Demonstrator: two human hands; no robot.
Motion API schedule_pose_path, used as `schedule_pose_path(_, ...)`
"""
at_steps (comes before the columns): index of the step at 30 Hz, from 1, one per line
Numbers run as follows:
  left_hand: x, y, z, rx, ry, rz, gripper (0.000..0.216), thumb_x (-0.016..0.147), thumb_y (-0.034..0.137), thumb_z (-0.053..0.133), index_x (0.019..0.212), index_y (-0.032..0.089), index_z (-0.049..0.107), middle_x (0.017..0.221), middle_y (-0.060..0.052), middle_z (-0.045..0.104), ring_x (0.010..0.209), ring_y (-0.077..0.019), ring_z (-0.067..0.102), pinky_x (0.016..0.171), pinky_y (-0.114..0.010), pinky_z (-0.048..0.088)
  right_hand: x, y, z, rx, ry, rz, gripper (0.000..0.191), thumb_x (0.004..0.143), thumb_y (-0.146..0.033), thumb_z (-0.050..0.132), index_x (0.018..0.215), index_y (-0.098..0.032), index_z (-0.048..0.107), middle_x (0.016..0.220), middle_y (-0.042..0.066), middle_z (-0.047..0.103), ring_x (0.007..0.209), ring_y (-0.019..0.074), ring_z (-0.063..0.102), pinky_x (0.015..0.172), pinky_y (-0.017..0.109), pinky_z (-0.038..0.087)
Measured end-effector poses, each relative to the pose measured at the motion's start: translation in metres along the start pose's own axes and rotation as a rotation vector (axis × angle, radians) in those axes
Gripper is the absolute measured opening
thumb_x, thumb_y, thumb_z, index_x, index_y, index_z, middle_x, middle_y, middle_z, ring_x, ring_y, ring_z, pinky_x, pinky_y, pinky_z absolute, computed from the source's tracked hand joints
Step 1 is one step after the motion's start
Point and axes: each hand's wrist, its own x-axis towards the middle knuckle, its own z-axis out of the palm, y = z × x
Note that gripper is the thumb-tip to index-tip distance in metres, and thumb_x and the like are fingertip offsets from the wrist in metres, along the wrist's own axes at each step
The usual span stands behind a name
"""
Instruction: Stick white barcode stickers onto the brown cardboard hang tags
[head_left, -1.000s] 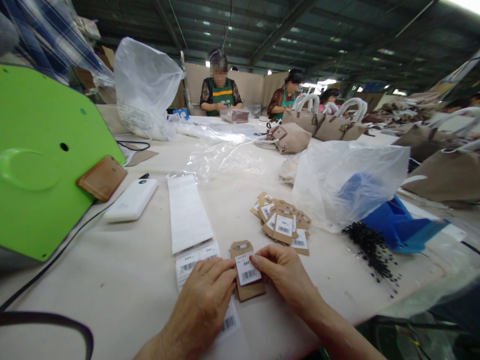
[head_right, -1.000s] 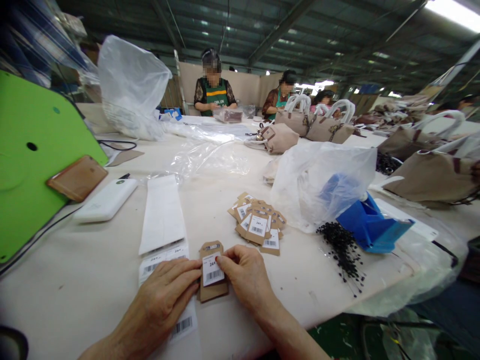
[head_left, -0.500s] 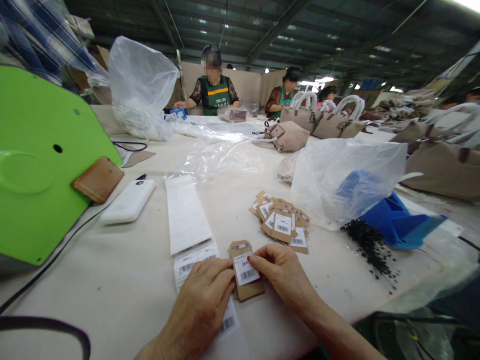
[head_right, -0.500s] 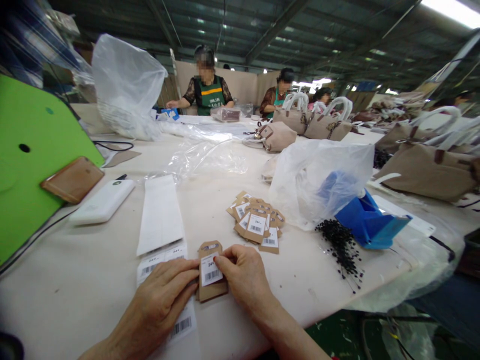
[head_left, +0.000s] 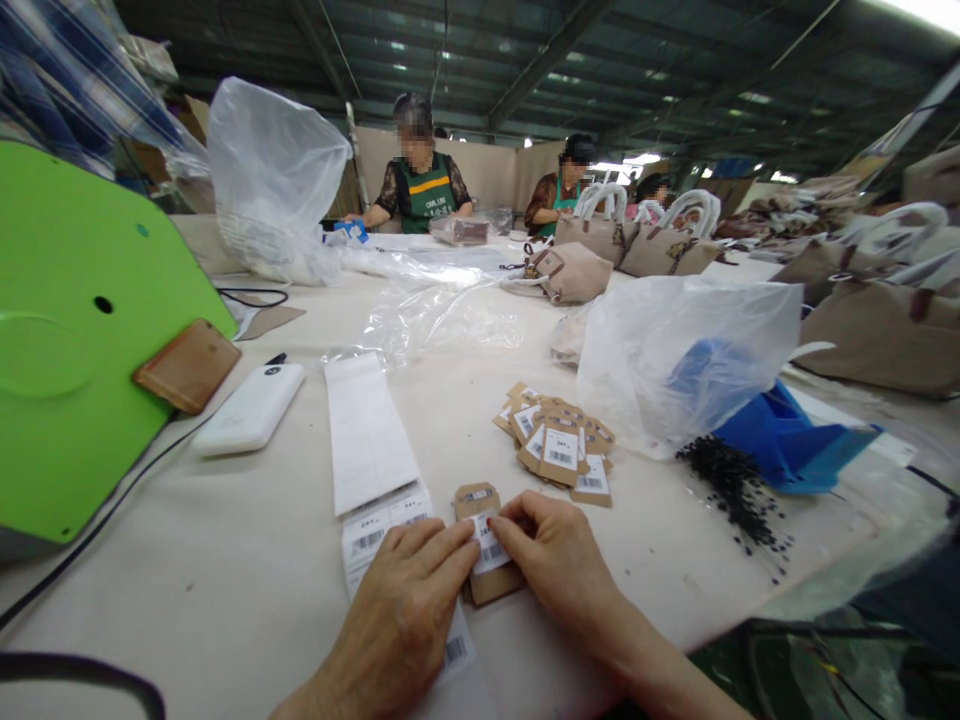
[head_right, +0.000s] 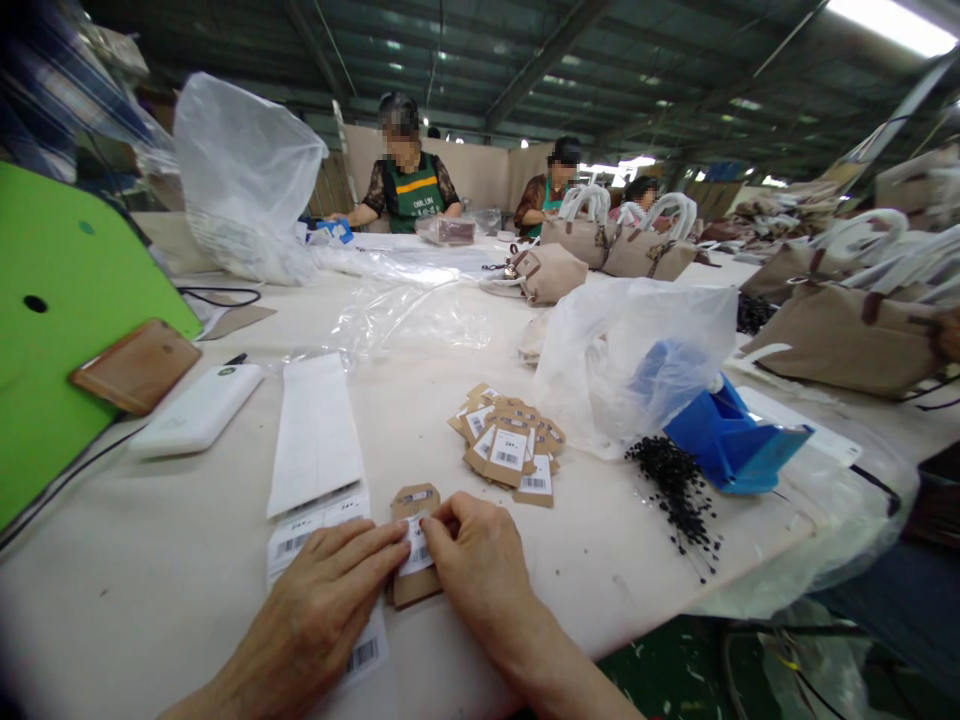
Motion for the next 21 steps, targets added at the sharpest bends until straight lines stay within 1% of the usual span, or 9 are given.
schedule_pose_path(6, -0.007, 0.001, 0.005, -0.044, -0.032, -0.05, 0.04, 0.088, 0.005, 0.03, 0.112, 0.017, 0.06, 0.112, -0.005, 0.068, 0.1, -0.023, 0.055, 0.084, -0.037, 0.04, -0.003, -0.013, 0.0, -0.273, 0.019, -0.073, 0.01, 0.081, -0.013, 0.057, 0.077, -0.016, 0.066, 0.075, 0.008, 0.07, 0.072, 0.024, 0.065, 0.063, 0.03, 0.038)
schedule_pose_path(11, -0.005, 0.002, 0.005, -0.058, -0.037, -0.065, 0.039, 0.087, 0.004, 0.032, 0.111, 0.018, 0.06, 0.111, -0.004, 0.068, 0.099, -0.0223, 0.055, 0.083, -0.036, 0.04, -0.003, -0.018, -0.003, -0.399, 0.018, -0.081, 0.007, 0.082, -0.018, 0.057, 0.08, -0.016, 0.064, 0.074, 0.01, 0.069, 0.073, 0.0284, 0.066, 0.061, 0.032, 0.039)
schedule_pose_path(13, -0.004, 0.003, 0.005, -0.038, -0.03, -0.062, 0.04, 0.086, 0.003, 0.033, 0.11, 0.018, 0.06, 0.111, -0.004, 0.069, 0.098, -0.0219, 0.055, 0.082, -0.035, 0.04, -0.004, -0.015, -0.004, -0.467, 0.064, -0.086, 0.008, 0.081, -0.022, 0.059, 0.085, -0.016, 0.062, 0.073, 0.01, 0.068, 0.07, 0.0286, 0.065, 0.059, 0.032, 0.039)
schedule_pose_path(14, -0.004, 0.002, 0.005, -0.02, -0.026, -0.055, 0.039, 0.085, 0.003, 0.033, 0.109, 0.018, 0.06, 0.111, -0.003, 0.069, 0.098, -0.0219, 0.055, 0.082, -0.035, 0.04, -0.005, -0.013, -0.004, -0.5, 0.11, -0.113, 0.01, 0.081, -0.024, 0.06, 0.087, -0.016, 0.061, 0.074, 0.01, 0.068, 0.069, 0.0283, 0.065, 0.058, 0.032, 0.04)
schedule_pose_path(16, -0.005, 0.0, 0.004, 0.029, -0.012, -0.005, 0.038, 0.084, 0.004, 0.034, 0.108, 0.018, 0.061, 0.11, -0.003, 0.069, 0.097, -0.0221, 0.056, 0.081, -0.035, 0.041, -0.007, -0.005, -0.001, -0.525, 0.236, -0.263, 0.009, 0.079, -0.022, 0.061, 0.086, -0.017, 0.06, 0.079, 0.01, 0.067, 0.072, 0.0266, 0.063, 0.059, 0.032, 0.041)
schedule_pose_path(17, -0.005, -0.003, 0.003, 0.06, -0.011, 0.029, 0.038, 0.084, 0.005, 0.035, 0.108, 0.018, 0.061, 0.11, -0.003, 0.069, 0.096, -0.022, 0.056, 0.081, -0.034, 0.041, -0.008, -0.001, 0.003, -0.504, 0.302, -0.389, 0.005, 0.079, -0.02, 0.059, 0.085, -0.018, 0.06, 0.082, 0.009, 0.066, 0.074, 0.0251, 0.062, 0.061, 0.032, 0.041)
schedule_pose_path(18, -0.005, -0.006, 0.002, 0.094, -0.014, 0.074, 0.036, 0.083, 0.007, 0.037, 0.108, 0.018, 0.061, 0.111, -0.003, 0.069, 0.095, -0.0215, 0.057, 0.08, -0.033, 0.042, -0.008, 0.003, 0.008, -0.465, 0.363, -0.548, 0.007, 0.081, -0.015, 0.055, 0.084, -0.019, 0.06, 0.082, 0.007, 0.066, 0.076, 0.0234, 0.061, 0.064, 0.031, 0.041)
schedule_pose_path(20, -0.004, -0.013, 0.001, 0.17, -0.036, 0.141, 0.034, 0.084, 0.01, 0.041, 0.11, 0.018, 0.061, 0.113, -0.001, 0.069, 0.094, -0.0191, 0.058, 0.08, -0.029, 0.043, -0.005, 0.012, 0.019, -0.342, 0.46, -0.827, 0.022, 0.09, -0.015, 0.04, 0.089, -0.02, 0.062, 0.085, 0.003, 0.069, 0.077, 0.0191, 0.059, 0.068, 0.03, 0.04)
schedule_pose_path(21, -0.004, -0.016, 0.001, 0.207, -0.039, 0.191, 0.032, 0.084, 0.012, 0.044, 0.11, 0.019, 0.061, 0.112, 0.0, 0.07, 0.093, -0.0172, 0.059, 0.079, -0.026, 0.043, -0.003, 0.016, 0.025, -0.281, 0.574, -0.922, 0.028, 0.094, -0.017, 0.035, 0.089, -0.02, 0.062, 0.082, 0.001, 0.07, 0.075, 0.0166, 0.058, 0.067, 0.029, 0.039)
